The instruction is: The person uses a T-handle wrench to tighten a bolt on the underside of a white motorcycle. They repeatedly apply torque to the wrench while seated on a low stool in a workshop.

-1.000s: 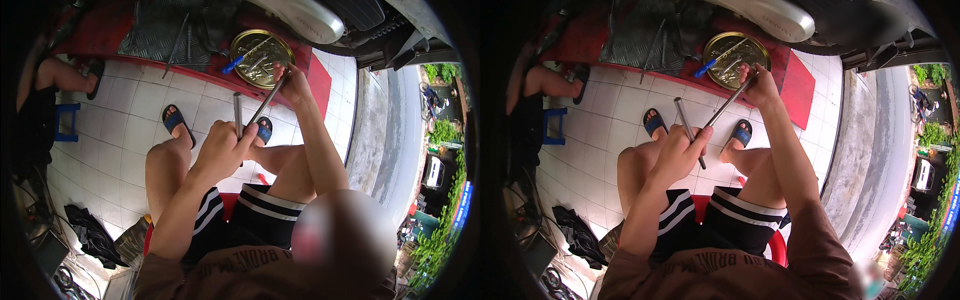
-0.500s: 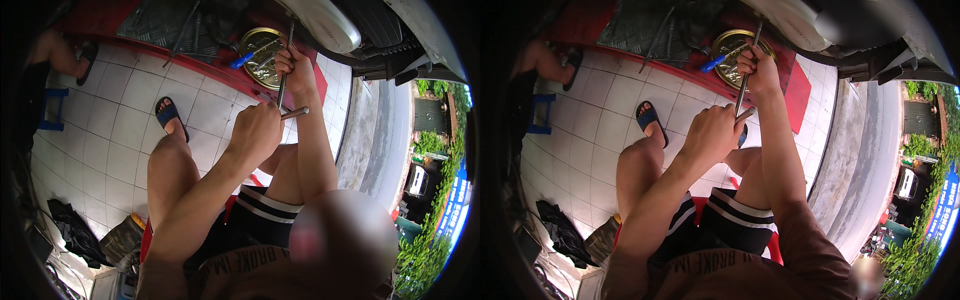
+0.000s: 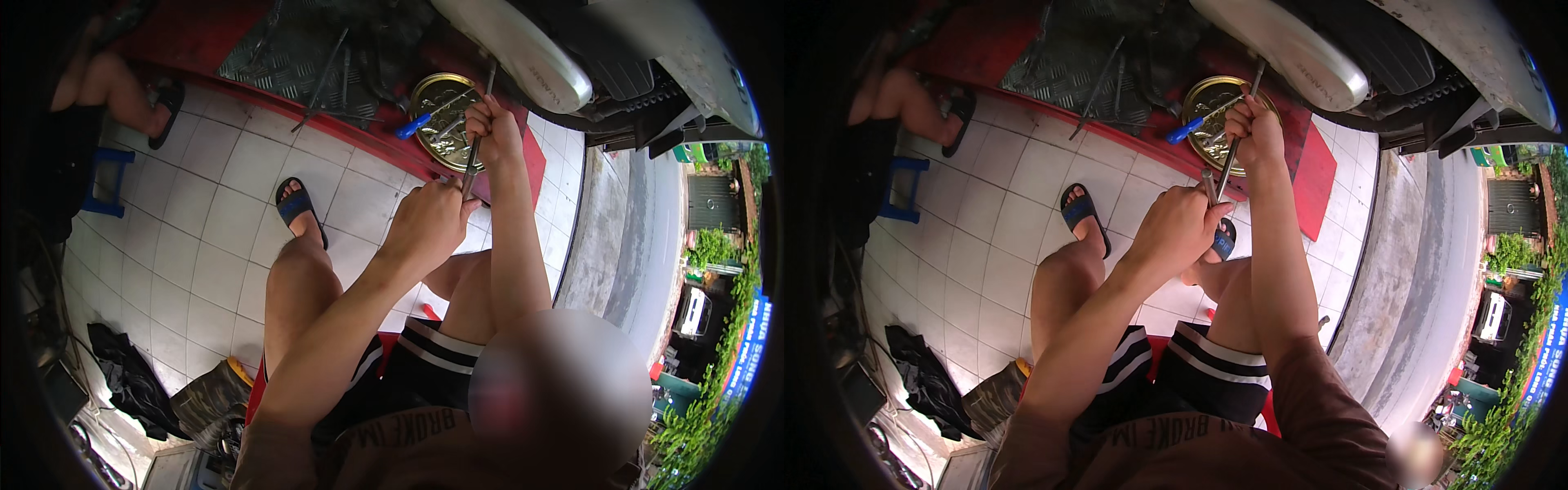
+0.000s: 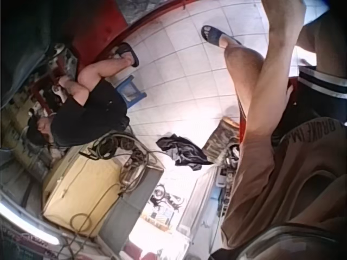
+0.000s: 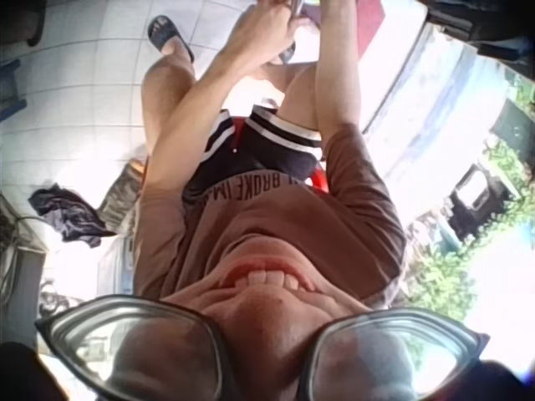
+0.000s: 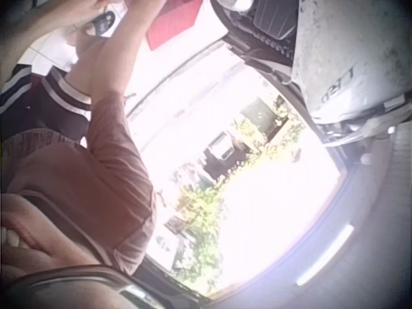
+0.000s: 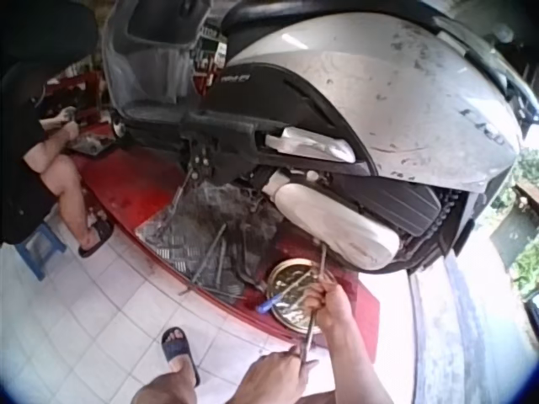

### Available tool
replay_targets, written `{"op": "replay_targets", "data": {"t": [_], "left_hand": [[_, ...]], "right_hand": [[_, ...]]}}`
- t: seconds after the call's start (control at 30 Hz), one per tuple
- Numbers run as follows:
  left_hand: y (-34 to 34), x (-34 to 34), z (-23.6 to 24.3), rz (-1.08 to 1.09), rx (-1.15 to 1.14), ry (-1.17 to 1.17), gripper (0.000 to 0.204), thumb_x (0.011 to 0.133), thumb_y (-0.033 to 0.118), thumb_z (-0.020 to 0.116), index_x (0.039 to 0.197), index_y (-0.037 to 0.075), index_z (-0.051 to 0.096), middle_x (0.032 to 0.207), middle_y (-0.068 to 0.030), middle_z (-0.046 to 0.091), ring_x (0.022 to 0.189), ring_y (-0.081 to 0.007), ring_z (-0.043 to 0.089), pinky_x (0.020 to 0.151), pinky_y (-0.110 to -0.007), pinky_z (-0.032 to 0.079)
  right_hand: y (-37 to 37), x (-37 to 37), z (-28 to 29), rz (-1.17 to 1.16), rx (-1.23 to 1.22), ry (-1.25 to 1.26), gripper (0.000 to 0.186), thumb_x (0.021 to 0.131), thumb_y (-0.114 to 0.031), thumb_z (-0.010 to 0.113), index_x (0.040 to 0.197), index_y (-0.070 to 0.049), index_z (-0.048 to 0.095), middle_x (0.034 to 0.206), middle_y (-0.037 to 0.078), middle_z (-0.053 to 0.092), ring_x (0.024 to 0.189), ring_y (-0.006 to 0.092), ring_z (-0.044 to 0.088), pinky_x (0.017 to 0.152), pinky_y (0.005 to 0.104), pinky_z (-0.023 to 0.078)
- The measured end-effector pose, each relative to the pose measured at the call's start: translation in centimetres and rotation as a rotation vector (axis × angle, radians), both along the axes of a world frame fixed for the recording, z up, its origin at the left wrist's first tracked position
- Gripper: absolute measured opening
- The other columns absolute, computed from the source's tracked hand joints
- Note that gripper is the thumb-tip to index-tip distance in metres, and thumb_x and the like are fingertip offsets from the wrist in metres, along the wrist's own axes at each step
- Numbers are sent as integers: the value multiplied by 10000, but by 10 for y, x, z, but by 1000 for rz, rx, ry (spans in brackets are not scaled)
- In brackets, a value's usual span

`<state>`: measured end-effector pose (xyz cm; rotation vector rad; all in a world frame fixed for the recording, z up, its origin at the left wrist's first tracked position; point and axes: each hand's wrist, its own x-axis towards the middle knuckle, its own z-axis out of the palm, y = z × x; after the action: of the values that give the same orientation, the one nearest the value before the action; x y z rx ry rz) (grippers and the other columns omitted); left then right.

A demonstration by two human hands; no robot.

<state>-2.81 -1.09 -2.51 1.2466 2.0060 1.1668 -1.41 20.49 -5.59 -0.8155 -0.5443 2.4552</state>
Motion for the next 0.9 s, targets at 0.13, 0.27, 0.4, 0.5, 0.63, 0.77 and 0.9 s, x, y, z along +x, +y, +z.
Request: {"op": "replay_targets", "data": {"t": [0.13, 0.27, 0.4, 0.5, 0.63, 0.77, 0.9], "left_hand": [[4, 5, -7, 22, 18, -56, 327, 947, 228, 570, 779, -53, 587, 593, -165, 628, 581, -310, 656, 546, -390, 503], [7, 5, -10, 90, 7, -321, 315, 951, 211, 581, 768, -45, 605, 594, -120, 637, 552, -194, 655, 517, -314, 482], [2, 1, -1, 204, 30, -537, 366, 978, 264, 548, 773, -32, 613, 575, -70, 605, 527, -121, 605, 505, -269, 447], [6, 1, 0, 245, 74, -682, 447, 995, 341, 506, 757, -21, 613, 515, -34, 529, 461, -112, 538, 446, -266, 382], [18, -3, -2, 214, 39, -993, 465, 981, 367, 483, 739, -10, 610, 465, 5, 431, 389, -89, 395, 397, -255, 252], [22, 2, -9, 146, 4, -1130, 390, 953, 278, 434, 780, -25, 609, 463, 24, 374, 396, -78, 320, 416, -245, 235], [23, 2, -21, 91, -15, -1106, 357, 930, 227, 409, 805, -44, 604, 478, 32, 359, 415, -73, 318, 431, -239, 239]], "right_hand": [[4, 2, -1, 51, 101, -33, 163, 1009, -108, 406, 1125, -81, 517, 668, -38, 332, 543, 51, 273, 440, 191, 212], [-2, 3, 9, 93, 142, -70, 202, 1015, -123, 390, 1190, -77, 480, 700, -14, 389, 574, 73, 340, 495, 202, 307], [-14, 14, 20, 280, 234, -143, 271, 1014, -182, 403, 1223, -53, 519, 778, 20, 502, 655, 104, 476, 585, 248, 425], [-27, 23, 20, 369, 347, -152, 251, 1006, -262, 432, 1104, -61, 546, 757, 18, 523, 688, 128, 522, 636, 265, 445], [-51, 28, 7, 340, 342, -77, 204, 990, -291, 495, 951, -92, 502, 614, 8, 452, 585, 142, 454, 562, 267, 383], [-54, 26, 0, 241, 346, -63, 214, 1004, -279, 485, 931, -78, 492, 517, -4, 403, 432, 124, 392, 449, 266, 341], [-49, 27, 1, 273, 567, -297, 267, 985, -303, 520, 890, -54, 515, 534, 6, 466, 428, 118, 437, 450, 267, 373]]}}
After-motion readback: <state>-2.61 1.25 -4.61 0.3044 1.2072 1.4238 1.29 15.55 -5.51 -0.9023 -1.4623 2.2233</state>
